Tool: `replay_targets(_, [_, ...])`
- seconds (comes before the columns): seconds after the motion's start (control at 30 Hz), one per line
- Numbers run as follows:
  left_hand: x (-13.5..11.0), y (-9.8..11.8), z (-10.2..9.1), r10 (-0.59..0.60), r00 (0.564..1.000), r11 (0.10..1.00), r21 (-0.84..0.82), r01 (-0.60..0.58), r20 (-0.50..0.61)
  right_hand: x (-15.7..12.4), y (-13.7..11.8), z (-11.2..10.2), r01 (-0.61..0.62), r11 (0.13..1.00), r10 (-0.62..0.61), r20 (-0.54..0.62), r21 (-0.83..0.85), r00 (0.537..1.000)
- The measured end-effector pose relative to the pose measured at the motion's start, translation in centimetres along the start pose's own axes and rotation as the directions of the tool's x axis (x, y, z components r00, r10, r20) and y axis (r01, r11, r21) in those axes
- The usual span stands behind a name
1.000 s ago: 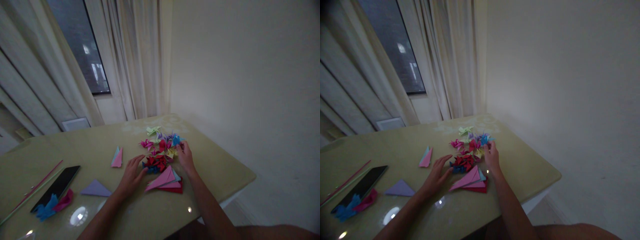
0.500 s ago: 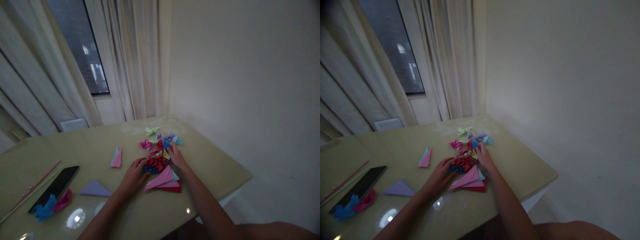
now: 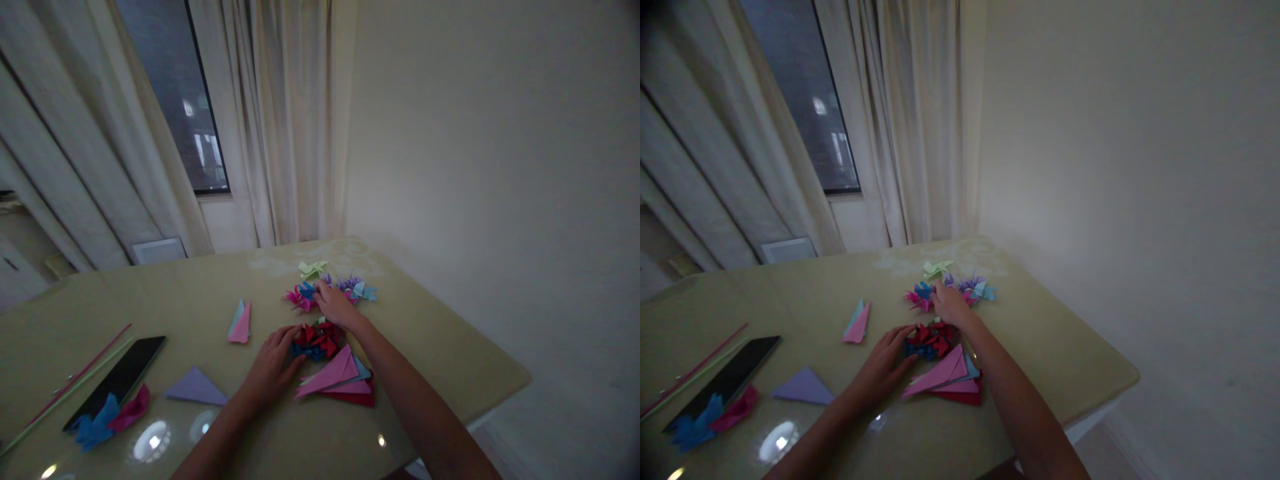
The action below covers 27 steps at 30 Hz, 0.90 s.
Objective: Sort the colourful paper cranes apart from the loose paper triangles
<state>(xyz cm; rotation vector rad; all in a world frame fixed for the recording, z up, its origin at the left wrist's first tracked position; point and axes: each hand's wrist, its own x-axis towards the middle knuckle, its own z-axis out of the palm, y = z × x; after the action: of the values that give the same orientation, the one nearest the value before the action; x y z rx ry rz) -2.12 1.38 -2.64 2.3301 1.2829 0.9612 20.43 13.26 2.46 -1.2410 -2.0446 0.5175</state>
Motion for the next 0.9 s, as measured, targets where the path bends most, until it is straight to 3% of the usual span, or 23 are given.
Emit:
replay_targets(0.17, [0.0,-0.2,0.0,-0.033,0.998,0.999,-0.002,0.033,-0.054,-0.3,0.2,-1.4,0.022,0.999,-0.017,-0.201,0.023,0.979])
replay_targets(0.3, [0.3,-1.7,-1.3,-0.131,0.954,0.984,0.084,0.159,-0.27,-3.6,2.1,-3.4,-0.025,0.995,0.06,-0.401,0.092,0.914])
replay_targets(0.37, [0.2,-3.0,-2.6,-0.185,0.912,0.931,0.231,0.282,-0.367,-5.0,3.4,-4.2,-0.069,0.987,0.133,-0.483,0.148,0.866])
replay_targets(0.47, [-0.3,-4.9,-4.4,-0.303,0.857,0.746,0.456,0.485,-0.417,-5.9,5.1,-5.1,-0.15,0.969,0.236,-0.56,0.196,0.794])
replay_targets(0.53, [-0.7,-5.9,-5.2,-0.385,0.835,0.656,0.521,0.547,-0.393,-6.0,5.9,-5.5,-0.201,0.96,0.278,-0.585,0.194,0.762])
replay_targets(0.63, [-0.9,-6.7,-5.6,-0.407,0.865,0.668,0.551,0.501,-0.293,-6.1,6.4,-6.2,-0.246,0.954,0.299,-0.589,0.17,0.751])
replay_targets(0.73, [-0.8,-7.0,-5.6,-0.369,0.894,0.705,0.55,0.447,-0.255,-6.4,6.7,-7.0,-0.345,0.934,0.334,-0.557,0.089,0.761])
replay_targets(0.9, [-0.6,-7.6,-5.7,-0.403,0.866,0.669,0.551,0.499,-0.296,-7.0,6.8,-7.6,-0.463,0.886,0.402,-0.439,-0.035,0.803])
